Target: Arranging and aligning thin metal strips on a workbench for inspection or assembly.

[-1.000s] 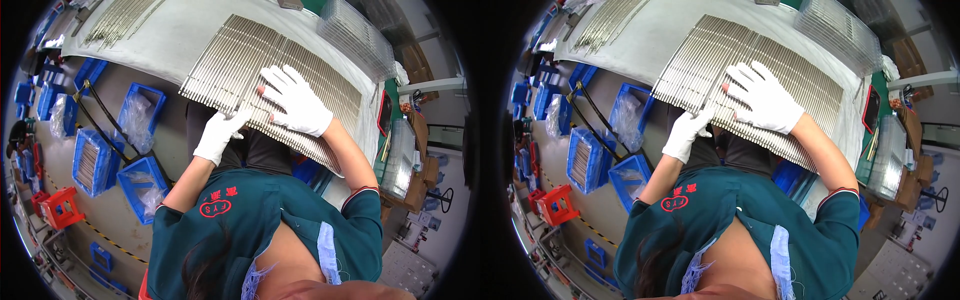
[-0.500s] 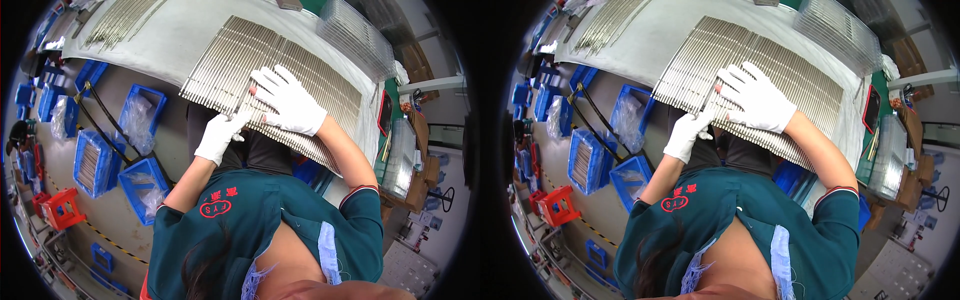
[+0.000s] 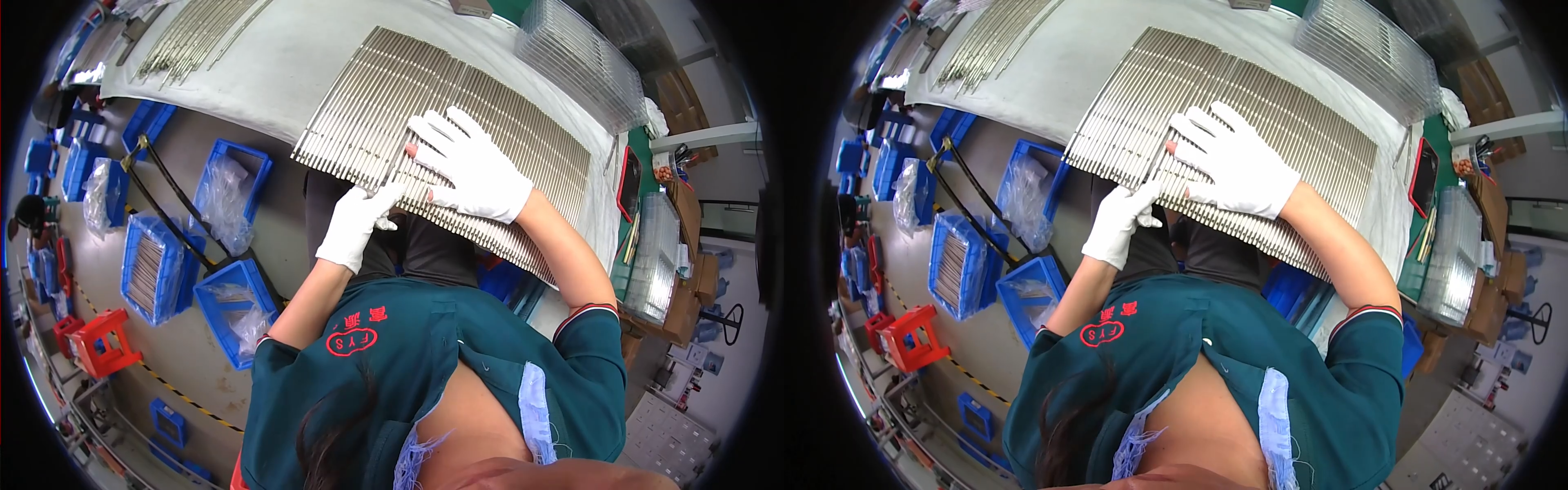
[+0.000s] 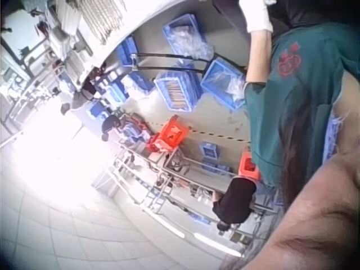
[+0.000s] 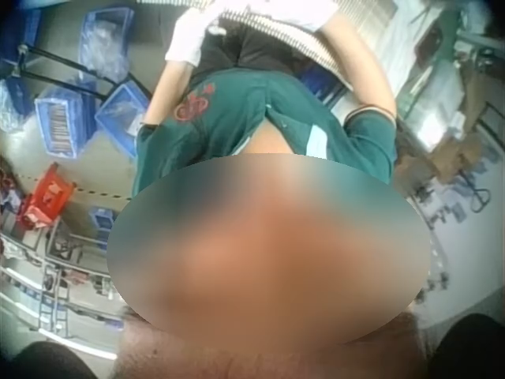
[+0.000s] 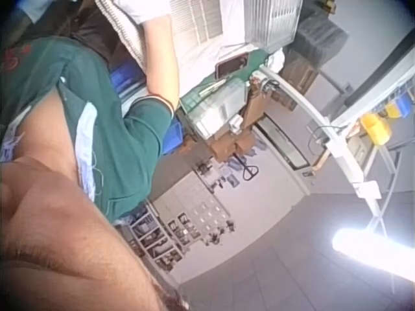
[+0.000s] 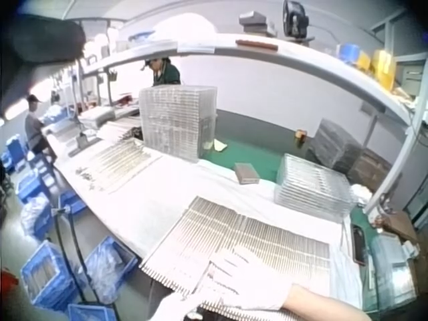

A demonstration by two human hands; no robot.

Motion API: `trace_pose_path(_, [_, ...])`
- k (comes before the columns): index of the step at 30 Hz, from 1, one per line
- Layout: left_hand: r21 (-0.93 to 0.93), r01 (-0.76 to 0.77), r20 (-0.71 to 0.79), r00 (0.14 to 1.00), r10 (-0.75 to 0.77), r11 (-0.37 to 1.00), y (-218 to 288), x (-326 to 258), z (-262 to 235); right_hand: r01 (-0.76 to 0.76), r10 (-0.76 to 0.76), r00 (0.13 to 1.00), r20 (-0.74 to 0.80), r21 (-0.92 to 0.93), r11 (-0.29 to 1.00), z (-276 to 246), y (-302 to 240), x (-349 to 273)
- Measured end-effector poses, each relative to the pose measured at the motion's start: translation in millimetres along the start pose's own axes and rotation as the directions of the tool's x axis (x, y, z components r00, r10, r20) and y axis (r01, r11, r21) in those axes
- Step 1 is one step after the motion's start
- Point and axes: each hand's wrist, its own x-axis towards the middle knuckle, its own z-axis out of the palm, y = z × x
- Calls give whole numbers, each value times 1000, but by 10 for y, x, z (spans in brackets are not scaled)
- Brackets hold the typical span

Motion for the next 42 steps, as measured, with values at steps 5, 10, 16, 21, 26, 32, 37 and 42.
trace_pose_path(5, [-74,14,54,999,-10,997,6,3,2,8,-8,1000,-6,-4,1000,10,4,6])
trace_pose_path(10, [6,-20,1,1000,20,1000,52,-13,25,15,-15,1000,-6,-2,1000,20,13,2])
trace_pose_path(16, [-51,-11,-12,1000,11,999,13,-5,-1,9,-8,1000,-10,4,1000,12,11,0])
trace_pose_path(21, [-63,-21,-3,1000,21,998,11,-31,24,7,-6,1000,-8,17,1000,-10,0,10])
trace_pose_path(26, [-13,-53,-147,988,50,999,34,46,-29,16,-16,1000,-11,28,999,-17,-2,13])
trace_pose_path(32, [-69,-47,-79,996,41,997,7,6,-37,11,-11,1000,12,11,1000,-29,-6,13])
trace_pose_path(37, [-58,-44,-52,998,41,997,13,-7,-37,18,-18,1000,1,7,1000,-31,-2,20])
trace_pose_path(42, [-40,-61,-111,992,56,997,64,-11,-4,19,-18,999,-29,21,1000,-86,8,116])
